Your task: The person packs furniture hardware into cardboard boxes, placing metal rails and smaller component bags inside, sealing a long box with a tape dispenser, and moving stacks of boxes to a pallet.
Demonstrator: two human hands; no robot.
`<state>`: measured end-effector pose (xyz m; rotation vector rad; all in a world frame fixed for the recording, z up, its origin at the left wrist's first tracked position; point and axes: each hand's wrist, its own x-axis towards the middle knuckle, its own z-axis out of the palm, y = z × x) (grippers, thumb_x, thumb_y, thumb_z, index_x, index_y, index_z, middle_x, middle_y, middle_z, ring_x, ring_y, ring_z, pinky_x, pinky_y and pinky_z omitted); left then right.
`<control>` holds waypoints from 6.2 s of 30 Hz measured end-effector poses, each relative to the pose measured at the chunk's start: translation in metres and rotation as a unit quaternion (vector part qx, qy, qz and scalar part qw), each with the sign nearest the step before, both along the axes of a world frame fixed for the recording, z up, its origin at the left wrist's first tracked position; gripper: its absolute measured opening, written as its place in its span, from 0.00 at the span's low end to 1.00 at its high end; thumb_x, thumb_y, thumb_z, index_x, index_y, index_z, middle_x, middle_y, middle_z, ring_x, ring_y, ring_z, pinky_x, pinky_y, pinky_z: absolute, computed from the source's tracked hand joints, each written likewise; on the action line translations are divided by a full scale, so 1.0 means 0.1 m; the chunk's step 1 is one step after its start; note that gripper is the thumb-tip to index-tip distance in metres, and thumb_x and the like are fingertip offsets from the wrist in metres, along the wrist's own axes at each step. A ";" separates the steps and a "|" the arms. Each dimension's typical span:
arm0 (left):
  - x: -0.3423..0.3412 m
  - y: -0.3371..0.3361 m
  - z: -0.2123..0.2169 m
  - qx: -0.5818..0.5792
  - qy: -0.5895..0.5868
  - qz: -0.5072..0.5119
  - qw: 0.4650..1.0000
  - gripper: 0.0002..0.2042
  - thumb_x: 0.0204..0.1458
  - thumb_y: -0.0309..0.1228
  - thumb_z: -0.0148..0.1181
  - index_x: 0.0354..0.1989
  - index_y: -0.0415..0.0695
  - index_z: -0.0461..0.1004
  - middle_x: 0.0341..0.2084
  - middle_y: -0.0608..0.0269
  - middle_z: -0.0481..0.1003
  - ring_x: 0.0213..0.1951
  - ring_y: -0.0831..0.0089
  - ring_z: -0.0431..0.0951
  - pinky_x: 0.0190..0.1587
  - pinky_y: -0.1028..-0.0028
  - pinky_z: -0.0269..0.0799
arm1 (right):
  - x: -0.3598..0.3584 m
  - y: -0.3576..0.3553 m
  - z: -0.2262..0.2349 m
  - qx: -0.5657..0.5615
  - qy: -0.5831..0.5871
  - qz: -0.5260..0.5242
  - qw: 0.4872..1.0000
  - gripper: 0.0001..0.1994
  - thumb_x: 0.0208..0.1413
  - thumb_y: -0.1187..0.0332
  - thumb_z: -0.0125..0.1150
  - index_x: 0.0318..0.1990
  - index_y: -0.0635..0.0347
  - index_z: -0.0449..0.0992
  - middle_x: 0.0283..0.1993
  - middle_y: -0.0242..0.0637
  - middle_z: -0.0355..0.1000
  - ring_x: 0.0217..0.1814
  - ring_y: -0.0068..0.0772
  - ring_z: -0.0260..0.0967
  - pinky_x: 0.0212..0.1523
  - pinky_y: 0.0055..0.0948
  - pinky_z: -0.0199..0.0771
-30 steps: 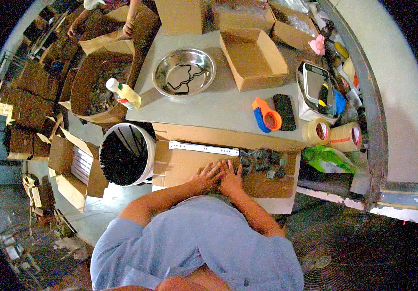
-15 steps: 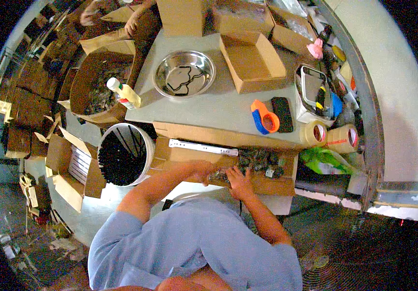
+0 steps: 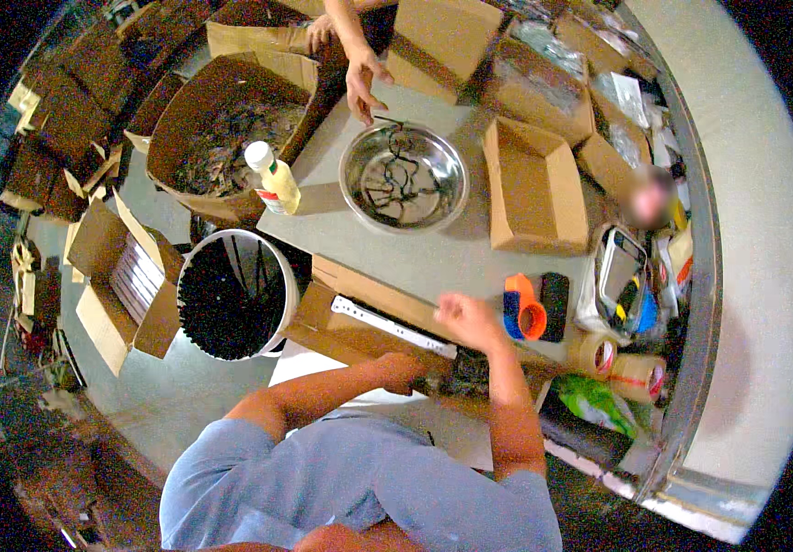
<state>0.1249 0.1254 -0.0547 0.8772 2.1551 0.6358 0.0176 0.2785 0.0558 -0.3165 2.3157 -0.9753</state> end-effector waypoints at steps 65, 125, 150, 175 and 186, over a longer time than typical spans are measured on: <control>0.25 0.08 0.44 -0.107 0.044 -0.001 0.993 0.28 0.41 0.37 0.61 0.54 0.51 0.62 0.47 0.54 0.70 0.50 0.55 0.70 0.47 0.55 0.69 | 1.72 1.51 -0.93 0.305 0.229 -0.023 0.924 0.26 0.41 0.70 0.65 0.51 0.53 0.63 0.48 0.44 0.57 0.53 0.47 0.57 0.52 0.43 0.61; 0.37 -0.32 0.35 -0.005 0.110 -0.013 0.994 0.24 0.52 0.31 0.45 0.60 0.62 0.58 0.39 0.56 0.73 0.35 0.56 0.78 0.30 0.57 0.76 | 0.14 -0.06 -0.65 -0.342 -0.208 -0.360 0.843 0.15 0.47 0.75 0.54 0.45 0.66 0.68 0.39 0.41 0.70 0.37 0.34 0.71 0.33 0.30 0.75; 0.57 -0.29 0.12 0.001 0.209 0.022 0.978 0.20 0.50 0.33 0.49 0.54 0.52 0.65 0.32 0.57 0.73 0.32 0.58 0.77 0.30 0.61 0.75 | 1.48 1.00 0.14 -0.049 0.288 -0.133 0.947 0.31 0.49 0.82 0.47 0.64 0.56 0.54 0.56 0.46 0.66 0.59 0.36 0.63 0.58 0.29 0.58; 0.10 -1.17 -0.30 -0.005 0.237 0.529 0.815 0.16 0.47 0.44 0.60 0.30 0.42 0.74 0.46 0.45 0.63 0.48 0.47 0.63 0.50 0.53 0.60 | 0.65 0.31 -0.51 0.080 0.317 -0.178 0.928 0.16 0.48 0.70 0.61 0.45 0.63 0.69 0.47 0.46 0.65 0.47 0.47 0.65 0.47 0.41 0.66; -0.11 -1.17 -0.08 -0.004 0.231 0.493 0.839 0.14 0.48 0.41 0.60 0.33 0.43 0.68 0.43 0.52 0.64 0.38 0.52 0.72 0.33 0.58 0.72 | 1.05 0.30 -0.50 0.114 0.321 -0.045 0.939 0.20 0.40 0.73 0.62 0.46 0.61 0.71 0.55 0.45 0.60 0.57 0.51 0.58 0.56 0.43 0.60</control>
